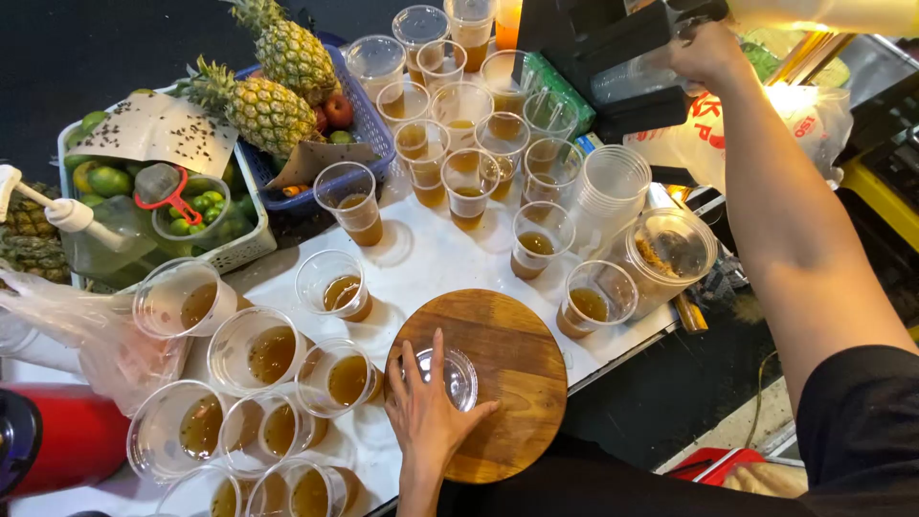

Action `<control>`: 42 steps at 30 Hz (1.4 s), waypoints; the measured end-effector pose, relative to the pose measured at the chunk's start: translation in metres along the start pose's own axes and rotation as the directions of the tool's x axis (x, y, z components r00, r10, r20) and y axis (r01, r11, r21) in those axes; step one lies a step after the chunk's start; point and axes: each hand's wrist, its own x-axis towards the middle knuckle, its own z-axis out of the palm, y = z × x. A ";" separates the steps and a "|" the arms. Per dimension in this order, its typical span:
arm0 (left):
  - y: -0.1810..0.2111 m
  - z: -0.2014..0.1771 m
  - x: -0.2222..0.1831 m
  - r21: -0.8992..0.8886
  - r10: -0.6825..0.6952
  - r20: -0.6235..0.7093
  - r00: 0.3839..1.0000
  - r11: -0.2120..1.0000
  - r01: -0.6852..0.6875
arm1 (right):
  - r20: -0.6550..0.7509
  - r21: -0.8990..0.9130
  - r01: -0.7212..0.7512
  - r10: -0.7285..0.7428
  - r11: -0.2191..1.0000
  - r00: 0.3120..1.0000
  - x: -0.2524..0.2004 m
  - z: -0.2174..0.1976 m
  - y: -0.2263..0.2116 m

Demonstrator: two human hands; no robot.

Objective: The person is preparing several plastic cups of a drink, putting on lids and arranging them on a metal tray.

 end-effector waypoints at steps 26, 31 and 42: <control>0.036 0.000 0.017 -0.933 0.112 -0.269 0.957 -0.279 -0.230 | -0.003 0.339 0.494 -0.525 0.800 0.851 -0.312 0.012 -0.269; 0.038 -0.009 0.022 -0.759 0.116 -0.229 0.967 -0.643 -0.103 | 0.136 0.617 0.500 -0.708 0.608 0.693 -0.363 0.043 -0.308; 0.005 -0.007 0.008 -0.921 0.276 -0.340 0.899 -0.290 -0.259 | 0.509 0.689 0.383 -0.786 0.616 0.351 -0.335 0.025 -0.314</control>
